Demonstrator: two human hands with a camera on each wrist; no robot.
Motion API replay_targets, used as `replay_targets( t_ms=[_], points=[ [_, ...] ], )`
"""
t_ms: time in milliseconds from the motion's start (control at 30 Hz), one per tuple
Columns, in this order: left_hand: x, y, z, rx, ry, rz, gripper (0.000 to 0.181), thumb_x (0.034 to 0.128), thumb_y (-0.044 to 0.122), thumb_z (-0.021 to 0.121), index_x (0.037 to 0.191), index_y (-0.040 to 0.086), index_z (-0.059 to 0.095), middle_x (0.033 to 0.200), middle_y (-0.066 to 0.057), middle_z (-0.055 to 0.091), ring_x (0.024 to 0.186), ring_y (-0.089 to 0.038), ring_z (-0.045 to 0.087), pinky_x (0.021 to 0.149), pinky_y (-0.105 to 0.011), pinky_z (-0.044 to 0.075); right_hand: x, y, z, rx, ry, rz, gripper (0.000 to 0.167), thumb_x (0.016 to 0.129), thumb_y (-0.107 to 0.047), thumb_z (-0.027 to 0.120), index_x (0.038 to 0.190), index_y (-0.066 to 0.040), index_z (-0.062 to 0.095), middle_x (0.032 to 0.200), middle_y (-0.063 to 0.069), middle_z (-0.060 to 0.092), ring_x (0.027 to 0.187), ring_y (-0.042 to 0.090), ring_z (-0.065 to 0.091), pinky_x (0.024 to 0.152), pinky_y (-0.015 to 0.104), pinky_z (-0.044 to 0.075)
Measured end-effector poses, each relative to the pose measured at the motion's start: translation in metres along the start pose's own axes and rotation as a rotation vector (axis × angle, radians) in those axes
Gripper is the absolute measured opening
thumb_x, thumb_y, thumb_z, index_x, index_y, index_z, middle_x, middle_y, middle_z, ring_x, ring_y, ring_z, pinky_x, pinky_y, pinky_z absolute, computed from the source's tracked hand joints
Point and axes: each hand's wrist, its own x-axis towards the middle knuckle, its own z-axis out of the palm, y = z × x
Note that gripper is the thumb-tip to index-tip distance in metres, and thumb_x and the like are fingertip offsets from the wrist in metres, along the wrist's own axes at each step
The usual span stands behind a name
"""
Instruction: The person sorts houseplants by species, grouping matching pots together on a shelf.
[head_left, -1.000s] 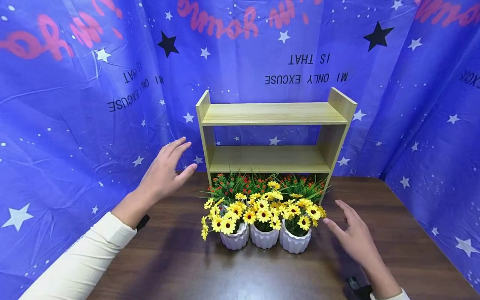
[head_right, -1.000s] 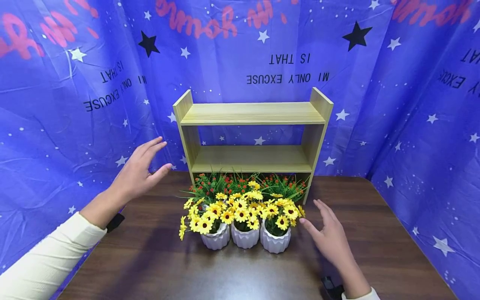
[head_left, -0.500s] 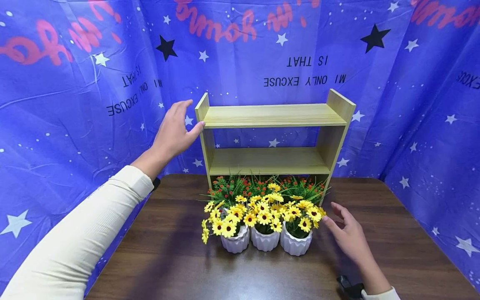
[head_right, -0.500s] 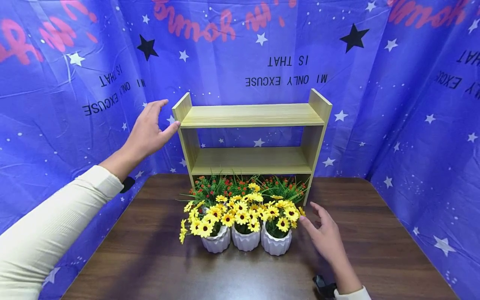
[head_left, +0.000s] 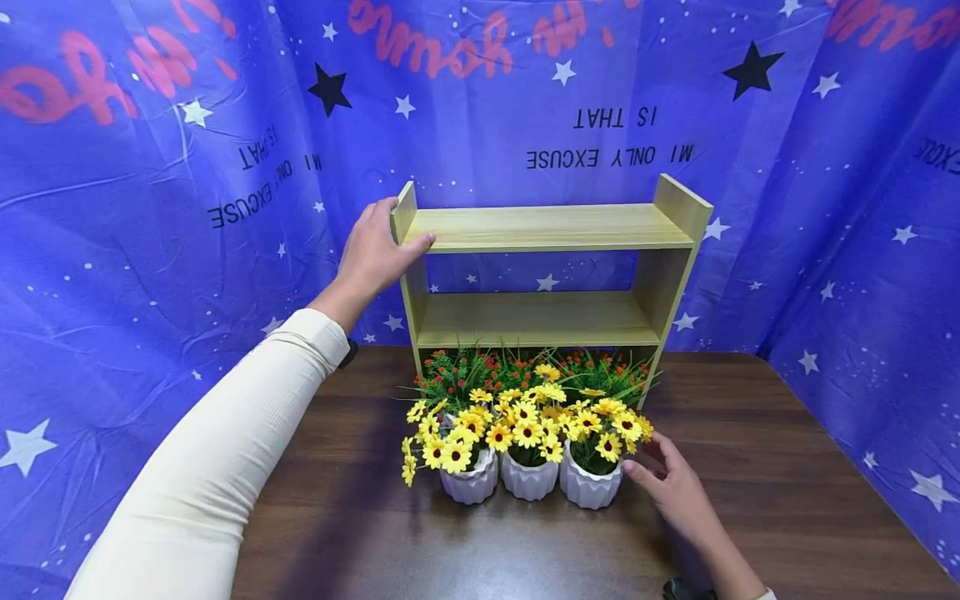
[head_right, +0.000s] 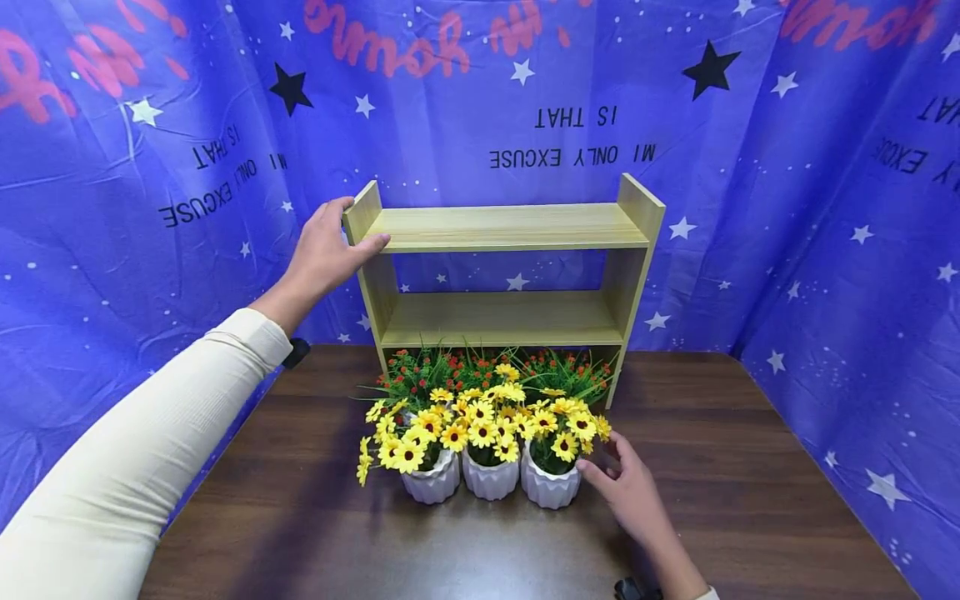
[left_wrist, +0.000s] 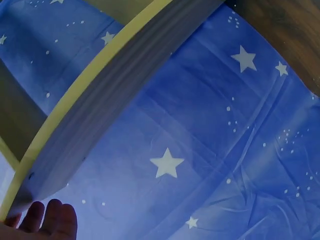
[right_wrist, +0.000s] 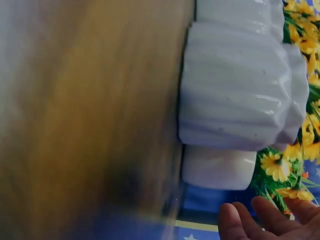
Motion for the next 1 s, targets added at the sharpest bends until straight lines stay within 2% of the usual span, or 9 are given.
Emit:
replay_targets(
  t_ms=[200, 367, 500, 633, 800, 867, 1000],
  points=[
    [-0.004, -0.003, 0.01, -0.011, 0.015, -0.041, 0.086, 0.0868, 0.047, 0.071, 0.152, 0.006, 0.032, 0.141, -0.021, 0.047, 0.127, -0.037, 0.048, 0.104, -0.05, 0.039, -0.005, 0.001, 0.007, 0.0, -0.031, 0.076, 0.081, 0.094, -0.036, 0.068, 0.148, 0.008, 0.026, 0.14, 0.038, 0.042, 0.129, 0.05, 0.044, 0.1, 0.054, 0.044],
    [-0.004, -0.001, 0.014, -0.031, 0.029, -0.066, 0.09, 0.0857, 0.048, 0.072, 0.154, 0.01, 0.027, 0.139, -0.02, 0.047, 0.123, -0.037, 0.05, 0.102, -0.05, 0.041, -0.007, 0.002, 0.009, -0.071, -0.049, 0.108, 0.084, 0.092, -0.044, 0.068, 0.146, 0.008, 0.028, 0.142, 0.037, 0.042, 0.132, 0.05, 0.04, 0.106, 0.06, 0.034],
    [-0.004, -0.001, 0.018, -0.058, 0.043, -0.077, 0.091, 0.0845, 0.046, 0.074, 0.154, 0.013, 0.025, 0.138, -0.019, 0.049, 0.12, -0.037, 0.052, 0.1, -0.05, 0.042, -0.008, 0.001, 0.011, -0.121, -0.069, 0.136, 0.085, 0.092, -0.048, 0.066, 0.144, 0.01, 0.031, 0.141, 0.038, 0.042, 0.13, 0.05, 0.042, 0.104, 0.061, 0.035],
    [-0.004, -0.001, 0.02, -0.067, 0.068, -0.083, 0.091, 0.0838, 0.046, 0.075, 0.153, 0.013, 0.026, 0.138, -0.019, 0.05, 0.118, -0.038, 0.054, 0.098, -0.05, 0.044, -0.009, 0.0, 0.014, -0.136, -0.085, 0.135, 0.088, 0.093, -0.045, 0.066, 0.146, 0.013, 0.027, 0.142, 0.04, 0.039, 0.129, 0.051, 0.043, 0.103, 0.06, 0.037],
    [-0.002, 0.0, 0.023, -0.062, 0.108, -0.088, 0.088, 0.0831, 0.048, 0.076, 0.149, 0.012, 0.031, 0.138, -0.019, 0.052, 0.115, -0.039, 0.055, 0.094, -0.051, 0.045, -0.011, -0.003, 0.019, -0.152, -0.09, 0.13, 0.094, 0.09, -0.048, 0.068, 0.148, 0.012, 0.024, 0.144, 0.039, 0.037, 0.132, 0.052, 0.038, 0.105, 0.063, 0.033],
    [-0.002, 0.0, 0.024, -0.061, 0.109, -0.098, 0.088, 0.083, 0.05, 0.075, 0.149, 0.012, 0.031, 0.137, -0.019, 0.053, 0.114, -0.039, 0.056, 0.093, -0.051, 0.045, -0.012, -0.003, 0.021, -0.134, -0.076, 0.117, 0.091, 0.089, -0.046, 0.07, 0.147, 0.01, 0.028, 0.144, 0.038, 0.039, 0.132, 0.051, 0.039, 0.106, 0.063, 0.032],
    [-0.002, 0.002, 0.027, -0.058, 0.104, -0.117, 0.086, 0.083, 0.052, 0.074, 0.147, 0.014, 0.031, 0.133, -0.02, 0.056, 0.111, -0.039, 0.057, 0.089, -0.051, 0.046, -0.014, -0.002, 0.026, -0.094, -0.028, 0.084, 0.078, 0.086, -0.041, 0.075, 0.139, 0.005, 0.042, 0.136, 0.032, 0.052, 0.125, 0.045, 0.05, 0.103, 0.058, 0.039]
  ],
)
